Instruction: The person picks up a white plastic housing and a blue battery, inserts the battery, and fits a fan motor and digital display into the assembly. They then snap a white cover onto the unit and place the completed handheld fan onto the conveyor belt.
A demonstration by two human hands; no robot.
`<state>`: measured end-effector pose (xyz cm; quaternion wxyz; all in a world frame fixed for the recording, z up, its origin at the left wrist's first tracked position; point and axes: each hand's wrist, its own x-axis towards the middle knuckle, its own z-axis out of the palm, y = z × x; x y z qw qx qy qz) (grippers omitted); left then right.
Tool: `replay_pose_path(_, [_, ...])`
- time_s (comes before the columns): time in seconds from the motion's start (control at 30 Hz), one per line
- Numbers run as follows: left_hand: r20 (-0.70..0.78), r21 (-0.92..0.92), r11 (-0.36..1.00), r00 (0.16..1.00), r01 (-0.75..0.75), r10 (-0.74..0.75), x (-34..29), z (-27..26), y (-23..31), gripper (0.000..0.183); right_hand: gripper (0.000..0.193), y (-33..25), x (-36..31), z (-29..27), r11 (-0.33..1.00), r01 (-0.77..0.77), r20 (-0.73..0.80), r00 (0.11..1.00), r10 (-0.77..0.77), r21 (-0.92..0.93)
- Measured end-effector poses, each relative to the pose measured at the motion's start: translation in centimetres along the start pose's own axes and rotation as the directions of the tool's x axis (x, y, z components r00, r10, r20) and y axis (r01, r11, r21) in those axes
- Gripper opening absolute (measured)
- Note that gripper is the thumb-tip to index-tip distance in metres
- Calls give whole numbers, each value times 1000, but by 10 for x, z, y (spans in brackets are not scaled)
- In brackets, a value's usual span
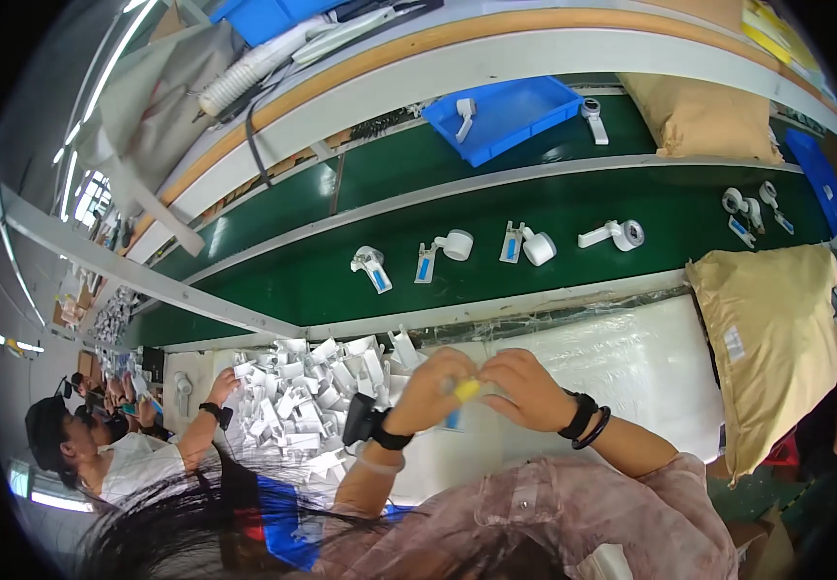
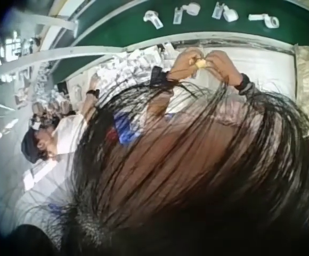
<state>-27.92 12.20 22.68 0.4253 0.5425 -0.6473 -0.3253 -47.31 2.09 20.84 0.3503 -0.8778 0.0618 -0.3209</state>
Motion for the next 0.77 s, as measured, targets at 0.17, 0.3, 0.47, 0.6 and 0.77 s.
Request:
replay_pose_path(0.17, [-29,-3,996,995,-92,92,-12,43,33,13,28,-24,-41,-1,930,-273,89,962,259,246])
replay_pose_path(0.3, [-86,312,938,978,-154,190,-21,60,59,25,20,-30,-65,2,821,-322,9,933,361,471])
replay_pose_path(0.47, [-236,165,975,954,-150,187,-39,80,63,65,17,-42,-80,-6,791,-349,41,923,382,502])
replay_pose_path(0.6, [102,-464,863,980,200,-172,-56,86,32,83,19,-66,-79,-20,548,-444,224,879,422,709])
replay_pose_path(0.77, [490,-637,634,865,438,-105,-57,77,29,80,20,-62,-89,-31,723,-449,379,884,274,525])
